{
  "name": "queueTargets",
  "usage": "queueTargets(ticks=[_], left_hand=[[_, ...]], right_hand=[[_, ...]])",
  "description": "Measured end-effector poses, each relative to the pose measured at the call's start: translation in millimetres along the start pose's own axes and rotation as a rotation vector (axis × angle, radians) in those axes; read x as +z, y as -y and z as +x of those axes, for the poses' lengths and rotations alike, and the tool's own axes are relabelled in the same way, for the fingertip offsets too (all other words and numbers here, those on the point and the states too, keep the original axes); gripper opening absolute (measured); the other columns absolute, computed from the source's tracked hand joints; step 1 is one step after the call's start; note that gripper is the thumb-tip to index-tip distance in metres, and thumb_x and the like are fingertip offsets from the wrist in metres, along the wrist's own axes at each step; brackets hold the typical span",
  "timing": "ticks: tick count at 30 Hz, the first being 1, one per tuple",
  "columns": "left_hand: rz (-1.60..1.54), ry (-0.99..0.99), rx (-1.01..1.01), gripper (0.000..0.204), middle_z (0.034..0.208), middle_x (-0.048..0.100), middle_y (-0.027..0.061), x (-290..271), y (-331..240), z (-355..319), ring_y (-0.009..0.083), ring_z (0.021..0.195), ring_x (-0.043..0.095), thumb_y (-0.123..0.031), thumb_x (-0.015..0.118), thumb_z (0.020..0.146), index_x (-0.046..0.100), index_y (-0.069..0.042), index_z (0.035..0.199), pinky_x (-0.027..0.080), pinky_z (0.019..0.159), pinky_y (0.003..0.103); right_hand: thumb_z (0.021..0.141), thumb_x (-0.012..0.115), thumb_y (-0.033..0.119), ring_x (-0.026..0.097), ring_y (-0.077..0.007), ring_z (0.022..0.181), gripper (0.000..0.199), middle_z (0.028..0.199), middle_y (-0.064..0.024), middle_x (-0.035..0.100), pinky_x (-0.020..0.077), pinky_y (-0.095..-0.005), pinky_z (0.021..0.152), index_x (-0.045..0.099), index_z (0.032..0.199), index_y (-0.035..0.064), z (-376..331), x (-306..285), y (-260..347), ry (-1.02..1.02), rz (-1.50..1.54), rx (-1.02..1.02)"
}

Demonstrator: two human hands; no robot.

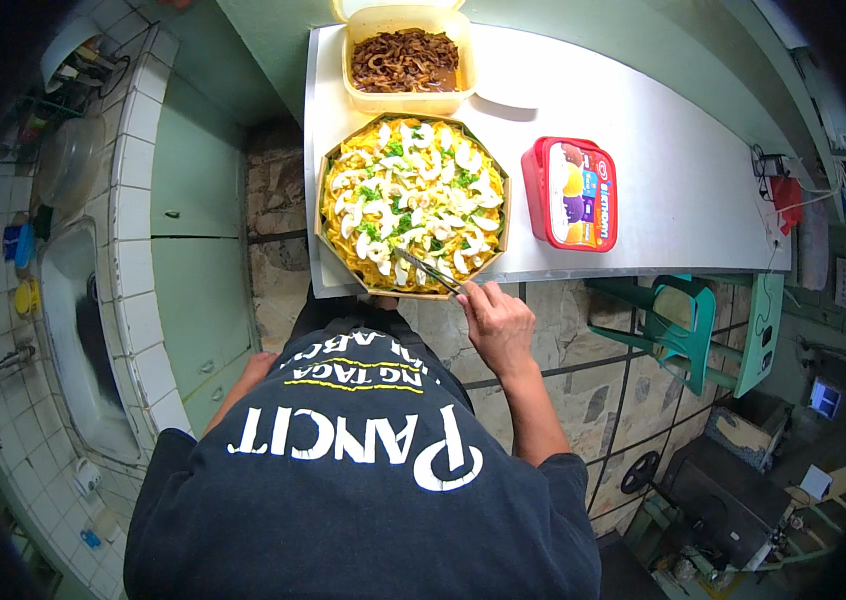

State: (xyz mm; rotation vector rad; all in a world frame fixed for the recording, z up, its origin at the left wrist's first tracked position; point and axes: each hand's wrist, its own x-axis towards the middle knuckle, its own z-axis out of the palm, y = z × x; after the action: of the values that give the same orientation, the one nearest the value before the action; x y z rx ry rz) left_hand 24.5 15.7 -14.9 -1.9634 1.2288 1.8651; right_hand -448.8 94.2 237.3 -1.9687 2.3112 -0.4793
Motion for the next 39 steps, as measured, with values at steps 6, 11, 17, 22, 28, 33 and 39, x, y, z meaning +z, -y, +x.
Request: queueTargets(ticks=[6, 11, 17, 22, 28, 33, 39], left_hand=[[-0.014, 0.014, -0.030, 0.034, 0.058, 0.053, -0.0020, 1, 2, 1, 0.0100, 0.046, 0.046, -0.038, 0.060, 0.093, 0.057, -0.013, 0.070, 0.034, 0.042, 0.027], [-0.023, 0.001, -0.014, 0.034, 0.058, 0.053, -0.0024, 2, 11, 7, 0.0096, 0.047, 0.046, -0.038, 0.059, 0.093, 0.057, -0.013, 0.070, 0.035, 0.043, 0.027], [-0.046, 0.015, -0.029, 0.033, 0.058, 0.053, -0.0028, 0, 11, 9, 0.0091, 0.047, 0.045, -0.038, 0.060, 0.092, 0.057, -0.013, 0.070, 0.034, 0.043, 0.027], [-0.014, 0.015, -0.026, 0.033, 0.057, 0.053, -0.0030, 0, 6, 7, 0.0090, 0.046, 0.045, -0.038, 0.060, 0.092, 0.056, -0.014, 0.070, 0.034, 0.043, 0.026], [-0.041, 0.027, -0.015, 0.033, 0.057, 0.053, -0.0030, -1, 6, 8, 0.0094, 0.046, 0.045, -0.039, 0.060, 0.092, 0.056, -0.014, 0.070, 0.035, 0.043, 0.027], [-0.005, 0.025, 0.000, 0.034, 0.057, 0.053, -0.0020, -1, 5, 10, 0.0100, 0.046, 0.046, -0.038, 0.060, 0.092, 0.056, -0.013, 0.070, 0.035, 0.043, 0.027], [-0.003, -0.004, 0.016, 0.034, 0.057, 0.053, -0.0014, 0, -2, 6, 0.0104, 0.046, 0.047, -0.037, 0.060, 0.092, 0.056, -0.011, 0.070, 0.036, 0.043, 0.028]], right_hand=[[0.083, 0.070, 0.018, 0.058, -0.0250, 0.061, 0.021, 0.078, -0.0061, 0.058, 0.0448, -0.0359, 0.056, 0.065, 0.101, 0.0083, -6, 0, 3, -0.002, -0.023, -0.066], [0.083, 0.070, 0.018, 0.058, -0.0249, 0.062, 0.021, 0.077, -0.0062, 0.058, 0.0450, -0.0360, 0.057, 0.065, 0.101, 0.0077, -4, -1, 3, 0.027, -0.032, -0.062], [0.084, 0.069, 0.018, 0.058, -0.0251, 0.059, 0.019, 0.077, -0.0066, 0.058, 0.0445, -0.0357, 0.055, 0.065, 0.101, 0.0087, -2, 1, 0, -0.018, -0.031, -0.022], [0.086, 0.068, 0.018, 0.058, -0.0258, 0.058, 0.018, 0.077, -0.0071, 0.058, 0.0444, -0.0358, 0.053, 0.065, 0.101, 0.0090, 0, 6, -1, -0.007, -0.029, -0.011], [0.087, 0.066, 0.020, 0.059, -0.0277, 0.059, 0.017, 0.077, -0.0081, 0.058, 0.0456, -0.0376, 0.054, 0.065, 0.100, 0.0087, 8, 2, -8, -0.049, -0.006, 0.052], [0.090, 0.064, 0.022, 0.061, -0.0298, 0.061, 0.015, 0.078, -0.0088, 0.059, 0.0472, -0.0394, 0.055, 0.065, 0.097, 0.0090, 26, 7, -5, -0.057, 0.002, 0.107], [0.092, 0.061, 0.025, 0.063, -0.0311, 0.067, 0.017, 0.081, -0.0096, 0.061, 0.0490, -0.0394, 0.058, 0.065, 0.097, 0.0097, 40, 19, 9, 0.048, 0.015, 0.190]])
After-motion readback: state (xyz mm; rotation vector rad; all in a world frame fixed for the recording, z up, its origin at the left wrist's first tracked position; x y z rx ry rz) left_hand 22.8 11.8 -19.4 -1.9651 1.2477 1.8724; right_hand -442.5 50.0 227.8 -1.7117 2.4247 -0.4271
